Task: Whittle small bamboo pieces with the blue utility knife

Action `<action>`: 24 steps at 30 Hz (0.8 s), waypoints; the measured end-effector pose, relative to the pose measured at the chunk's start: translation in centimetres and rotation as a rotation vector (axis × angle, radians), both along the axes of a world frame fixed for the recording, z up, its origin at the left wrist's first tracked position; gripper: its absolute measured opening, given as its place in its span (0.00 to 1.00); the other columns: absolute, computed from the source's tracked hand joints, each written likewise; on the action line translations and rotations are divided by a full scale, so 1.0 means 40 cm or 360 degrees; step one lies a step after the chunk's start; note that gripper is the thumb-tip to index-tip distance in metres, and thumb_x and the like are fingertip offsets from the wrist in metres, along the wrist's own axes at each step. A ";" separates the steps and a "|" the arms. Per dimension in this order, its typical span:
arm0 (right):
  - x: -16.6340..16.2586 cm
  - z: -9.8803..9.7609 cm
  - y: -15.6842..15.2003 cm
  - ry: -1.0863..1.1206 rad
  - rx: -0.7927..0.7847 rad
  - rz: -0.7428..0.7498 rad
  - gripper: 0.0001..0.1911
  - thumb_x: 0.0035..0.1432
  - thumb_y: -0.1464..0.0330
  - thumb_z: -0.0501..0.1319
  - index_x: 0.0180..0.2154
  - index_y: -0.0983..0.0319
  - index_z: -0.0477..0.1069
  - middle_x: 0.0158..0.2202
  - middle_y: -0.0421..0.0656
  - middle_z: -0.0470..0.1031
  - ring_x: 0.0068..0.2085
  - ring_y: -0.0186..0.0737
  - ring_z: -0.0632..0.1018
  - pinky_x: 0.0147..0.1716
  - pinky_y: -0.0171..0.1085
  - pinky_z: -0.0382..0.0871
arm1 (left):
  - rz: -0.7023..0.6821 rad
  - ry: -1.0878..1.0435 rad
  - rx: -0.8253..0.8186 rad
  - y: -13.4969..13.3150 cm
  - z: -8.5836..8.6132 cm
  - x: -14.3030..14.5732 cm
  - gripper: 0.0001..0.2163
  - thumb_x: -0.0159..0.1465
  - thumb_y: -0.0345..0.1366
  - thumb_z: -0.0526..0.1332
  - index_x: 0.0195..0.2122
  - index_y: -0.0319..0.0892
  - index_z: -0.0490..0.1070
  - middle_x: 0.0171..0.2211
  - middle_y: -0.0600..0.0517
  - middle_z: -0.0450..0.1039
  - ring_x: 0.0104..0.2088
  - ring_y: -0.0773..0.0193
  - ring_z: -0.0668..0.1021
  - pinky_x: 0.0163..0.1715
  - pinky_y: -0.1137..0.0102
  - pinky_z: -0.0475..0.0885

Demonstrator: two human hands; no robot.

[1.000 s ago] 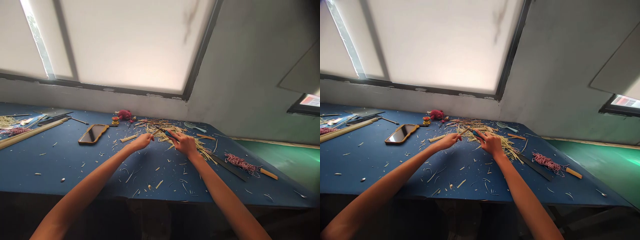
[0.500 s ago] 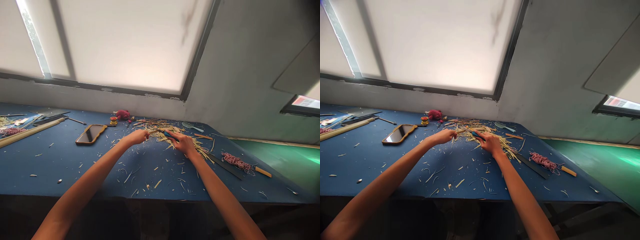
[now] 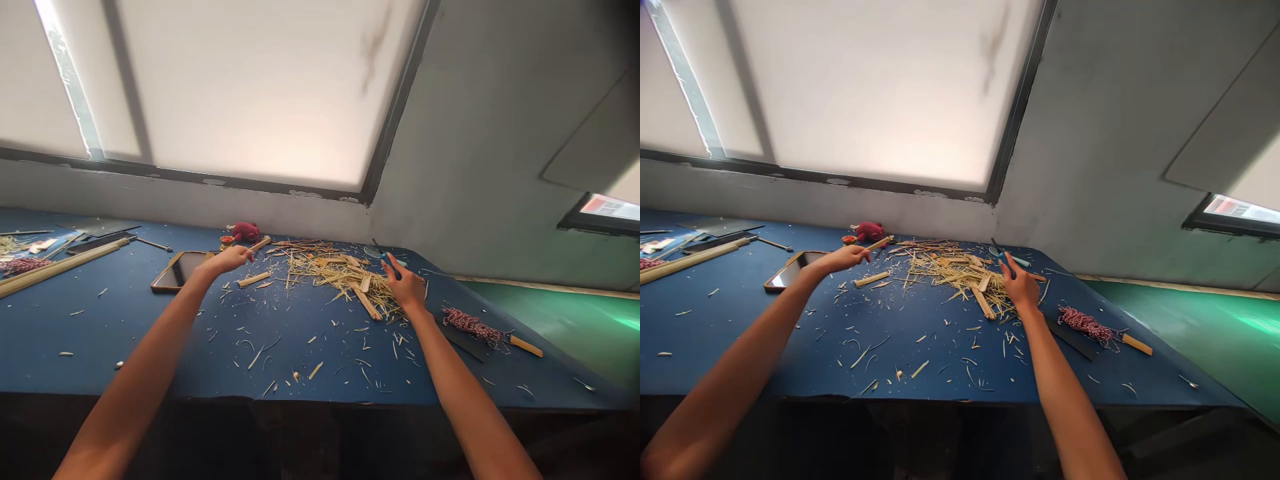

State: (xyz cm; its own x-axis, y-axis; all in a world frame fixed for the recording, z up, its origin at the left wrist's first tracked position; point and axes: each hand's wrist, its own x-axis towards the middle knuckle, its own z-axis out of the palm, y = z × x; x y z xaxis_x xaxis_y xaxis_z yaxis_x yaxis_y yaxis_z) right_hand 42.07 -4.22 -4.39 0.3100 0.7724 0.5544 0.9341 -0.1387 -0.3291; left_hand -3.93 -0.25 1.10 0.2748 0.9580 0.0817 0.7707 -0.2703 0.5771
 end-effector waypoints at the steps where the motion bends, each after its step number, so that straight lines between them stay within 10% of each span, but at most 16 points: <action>1: -0.022 0.001 0.003 -0.0019 -0.0027 0.0110 0.30 0.62 0.49 0.45 0.61 0.54 0.59 0.32 0.48 0.80 0.31 0.47 0.78 0.25 0.37 0.64 | -0.0035 -0.0040 -0.0013 0.001 -0.007 0.012 0.13 0.60 0.40 0.51 0.32 0.40 0.73 0.30 0.47 0.70 0.30 0.62 0.69 0.28 0.71 0.60; 7: -0.134 -0.011 0.000 -0.0240 0.0110 0.0477 0.25 0.63 0.55 0.49 0.60 0.49 0.59 0.45 0.43 0.78 0.41 0.46 0.78 0.27 0.35 0.67 | -0.0298 -0.0388 -0.0203 -0.027 -0.020 0.077 0.18 0.61 0.48 0.53 0.43 0.40 0.70 0.31 0.49 0.66 0.26 0.67 0.67 0.23 0.72 0.59; 13: -0.155 -0.015 -0.016 -0.0293 0.0222 0.0678 0.25 0.64 0.58 0.50 0.62 0.50 0.57 0.48 0.41 0.76 0.45 0.45 0.78 0.33 0.36 0.70 | -0.0575 -0.0467 -0.0276 -0.039 -0.028 0.095 0.18 0.60 0.45 0.58 0.48 0.42 0.66 0.52 0.45 0.66 0.49 0.61 0.70 0.44 0.72 0.65; 19: -0.207 -0.003 -0.040 -0.0356 0.0292 0.0870 0.24 0.65 0.57 0.50 0.60 0.51 0.60 0.53 0.42 0.73 0.46 0.43 0.77 0.37 0.36 0.69 | -0.0655 -0.0682 -0.0451 -0.069 -0.040 0.159 0.18 0.61 0.50 0.56 0.42 0.41 0.61 0.46 0.44 0.71 0.42 0.63 0.74 0.40 0.70 0.68; 24: -0.249 -0.001 -0.061 -0.0577 0.0288 0.0969 0.24 0.65 0.56 0.49 0.61 0.52 0.58 0.38 0.43 0.77 0.33 0.36 0.76 0.30 0.32 0.63 | -0.0608 -0.0609 -0.0261 -0.087 -0.056 0.214 0.17 0.63 0.51 0.52 0.42 0.42 0.59 0.32 0.51 0.70 0.31 0.67 0.71 0.30 0.72 0.64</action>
State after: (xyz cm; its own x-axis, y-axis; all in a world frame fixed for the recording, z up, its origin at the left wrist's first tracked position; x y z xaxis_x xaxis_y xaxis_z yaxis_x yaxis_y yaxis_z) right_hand 32.11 -6.65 -4.41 -0.3726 0.6359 0.6759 0.8828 0.4674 0.0469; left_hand 4.64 -3.75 -1.14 0.5847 0.8048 0.1024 0.3631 -0.3724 0.8541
